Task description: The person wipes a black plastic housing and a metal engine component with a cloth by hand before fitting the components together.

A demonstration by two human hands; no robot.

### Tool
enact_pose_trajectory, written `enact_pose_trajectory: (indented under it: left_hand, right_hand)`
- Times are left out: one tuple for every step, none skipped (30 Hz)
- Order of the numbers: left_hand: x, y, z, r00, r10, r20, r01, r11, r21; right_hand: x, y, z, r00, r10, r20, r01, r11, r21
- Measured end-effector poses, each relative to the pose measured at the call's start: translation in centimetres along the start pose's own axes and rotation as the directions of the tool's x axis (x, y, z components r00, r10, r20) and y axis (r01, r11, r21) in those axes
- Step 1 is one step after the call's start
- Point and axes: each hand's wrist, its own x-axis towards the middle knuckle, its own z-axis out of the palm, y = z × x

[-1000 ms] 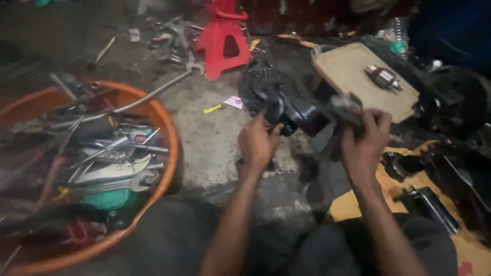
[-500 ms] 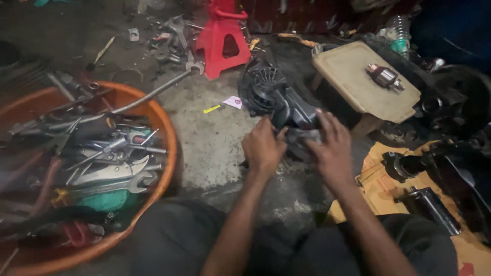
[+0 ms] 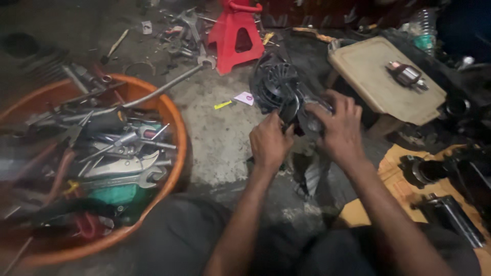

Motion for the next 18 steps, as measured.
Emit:
enact_pose_trajectory:
  left_hand:
    - [0.2,-0.3,-0.1,1.0,-0.011,0.009,0.011,1.0,0.007]
    - [0.5,-0.4,0.1,0.999,-0.023,0.022,0.023,1.0,0.007]
    - [0.5,-0.4,0.3,0.999,-0.035,0.035,0.035,0.999,0.006]
    - [0.6,-0.4,0.4,0.999,-0.013,0.038,0.013,1.0,-0.004]
    - [0.6,-0.4,0.4,0.999,0.009,0.04,-0.008,1.0,-0.013]
    - [0.6,-0.5,0.3,0.999,0.03,0.043,-0.029,0.999,-0.018]
    - [0.6,-0.4,0.5,0.998,0.037,0.045,-0.037,0.999,-0.012]
    - [0.5,-0.2,0.7,0.998,0.045,0.047,-0.045,0.999,-0.003]
    - [0.4,-0.1,0.9,0.997,0.053,0.05,-0.053,0.999,0.006]
    - [0.2,-0.1,1.0,0.998,0.031,0.047,-0.032,0.999,0.02]
    - [0.0,-0.2,1.2,0.999,0.009,0.043,-0.011,0.999,0.034]
    - [-0.1,-0.1,1.5,0.999,-0.009,0.039,0.007,0.999,0.043]
    - [-0.3,-0.1,1.7,1.0,-0.021,-0.001,0.021,0.998,0.064]
    - [-0.4,-0.2,1.6,0.998,-0.031,-0.047,0.035,0.996,0.085]
    - [-0.3,-0.3,1.6,0.995,-0.041,-0.093,0.051,0.993,0.105]
    - [-0.2,-0.5,1.4,0.995,-0.058,-0.087,0.067,0.993,0.098]
    - [0.0,-0.6,1.0,0.994,-0.076,-0.081,0.083,0.992,0.091]
    - [0.1,-0.6,0.9,0.993,-0.095,-0.076,0.102,0.991,0.083]
  right_hand:
    - [0.3,0.3,0.0,1.0,-0.02,0.006,0.02,1.0,0.001]
    - [0.2,0.6,-0.1,0.999,-0.037,0.016,0.037,0.999,-0.006]
    - [0.0,0.6,0.0,0.999,-0.023,0.038,0.025,0.999,-0.033]
    - [0.0,0.7,0.1,0.998,-0.01,0.055,0.014,0.998,-0.065]
    - [-0.1,0.8,0.1,0.997,0.004,0.072,0.003,0.995,-0.097]
    - [-0.3,0.7,0.3,0.997,0.05,0.06,-0.045,0.995,-0.088]
    - [-0.4,0.6,0.4,0.994,0.097,0.049,-0.093,0.992,-0.08]
    - [-0.5,0.5,0.6,0.989,0.145,0.038,-0.143,0.987,-0.067]
    - [-0.6,0.4,0.8,0.99,0.139,0.038,-0.136,0.988,-0.071]
    - [-0.8,0.5,0.8,0.99,0.135,0.038,-0.132,0.988,-0.078]
    - [-1.0,0.6,0.8,0.991,0.131,0.038,-0.128,0.988,-0.085]
    - [-1.2,0.7,0.8,0.996,0.087,0.006,-0.086,0.994,-0.068]
    - [-1.7,0.5,1.0,0.999,0.043,-0.026,-0.044,0.998,-0.052]
    - [-2.1,0.3,1.1,0.998,-0.006,-0.061,0.003,0.999,-0.037]
    - [-2.7,0.2,1.1,0.992,-0.091,-0.088,0.085,0.994,-0.073]
    - [-3.7,-0.1,1.0,0.978,-0.176,-0.11,0.164,0.98,-0.111]
    - [-4.5,-0.2,1.0,0.957,-0.261,-0.128,0.241,0.959,-0.151]
    - [-5.0,0.3,0.7,0.992,-0.062,-0.111,0.054,0.996,-0.071]
